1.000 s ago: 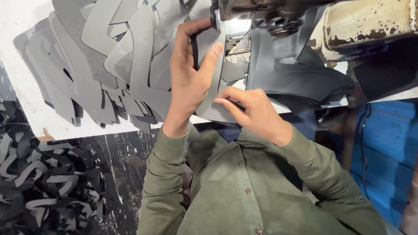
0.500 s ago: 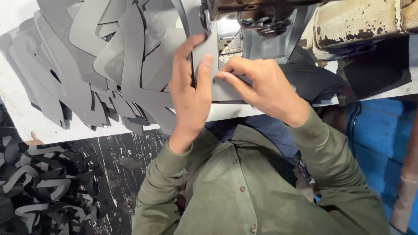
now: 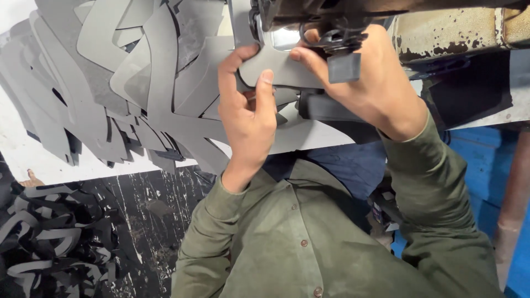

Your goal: Stitching together shoe upper components using an industrial sewing machine.

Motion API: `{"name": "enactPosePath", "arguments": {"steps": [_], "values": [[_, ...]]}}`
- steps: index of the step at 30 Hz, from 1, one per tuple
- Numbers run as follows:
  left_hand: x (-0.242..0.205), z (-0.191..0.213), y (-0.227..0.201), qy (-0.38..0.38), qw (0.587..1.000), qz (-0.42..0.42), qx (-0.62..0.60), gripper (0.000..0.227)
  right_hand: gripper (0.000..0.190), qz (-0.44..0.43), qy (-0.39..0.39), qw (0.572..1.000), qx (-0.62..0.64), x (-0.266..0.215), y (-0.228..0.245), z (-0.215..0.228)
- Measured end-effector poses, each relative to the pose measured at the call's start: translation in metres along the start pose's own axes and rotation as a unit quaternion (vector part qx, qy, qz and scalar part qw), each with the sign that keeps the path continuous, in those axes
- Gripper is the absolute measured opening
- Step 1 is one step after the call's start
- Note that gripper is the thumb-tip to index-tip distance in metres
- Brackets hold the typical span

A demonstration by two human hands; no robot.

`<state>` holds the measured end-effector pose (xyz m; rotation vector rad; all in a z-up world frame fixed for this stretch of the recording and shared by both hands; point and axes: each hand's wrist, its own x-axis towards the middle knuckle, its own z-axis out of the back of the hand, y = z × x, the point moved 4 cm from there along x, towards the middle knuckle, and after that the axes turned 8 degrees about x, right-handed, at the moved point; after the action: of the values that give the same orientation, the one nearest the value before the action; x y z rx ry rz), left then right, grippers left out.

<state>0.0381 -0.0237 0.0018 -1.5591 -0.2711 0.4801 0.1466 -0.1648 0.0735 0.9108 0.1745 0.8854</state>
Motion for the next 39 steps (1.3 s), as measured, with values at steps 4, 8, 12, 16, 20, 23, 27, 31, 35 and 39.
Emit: {"name": "enactPosePath", "arguments": {"steps": [4,8,12,16,20,23,27,31,35,39], "values": [[0.014,0.003,-0.009,-0.036,0.990,-0.109,0.082,0.030,0.015,0.048,-0.017,0.999,-0.008,0.001,0.009,-0.001],[0.026,0.008,-0.018,-0.073,0.970,-0.166,0.159,0.017,0.012,-0.125,0.013,0.985,0.116,0.002,0.009,-0.014],[0.032,0.015,-0.010,-0.039,0.985,-0.146,0.079,0.018,0.013,-0.215,0.015,0.928,0.305,-0.020,-0.025,-0.053],[0.025,0.018,-0.008,0.023,0.981,-0.159,0.106,0.026,0.013,-0.262,-0.020,0.843,0.470,-0.031,-0.032,-0.075],[0.028,0.019,0.001,0.022,0.983,-0.164,0.080,0.026,0.015,-0.284,-0.055,0.827,0.482,-0.035,-0.029,-0.079],[0.035,0.018,0.011,0.032,0.989,-0.146,0.000,0.019,0.013,-0.269,-0.062,0.823,0.497,-0.033,-0.026,-0.081],[0.032,0.026,0.009,0.046,0.990,-0.127,-0.036,0.020,0.013,-0.257,-0.057,0.824,0.502,-0.027,-0.025,-0.078],[0.019,0.031,-0.009,0.076,0.991,-0.114,-0.009,0.030,0.014,-0.255,-0.046,0.821,0.509,-0.021,-0.031,-0.077],[0.015,0.031,-0.005,0.085,0.996,-0.011,0.003,0.036,0.013,-0.231,-0.040,0.840,0.489,-0.016,-0.032,-0.072],[0.029,0.024,0.010,0.067,0.997,-0.045,-0.019,0.030,0.013,-0.207,-0.054,0.857,0.469,-0.013,-0.032,-0.074]]}}
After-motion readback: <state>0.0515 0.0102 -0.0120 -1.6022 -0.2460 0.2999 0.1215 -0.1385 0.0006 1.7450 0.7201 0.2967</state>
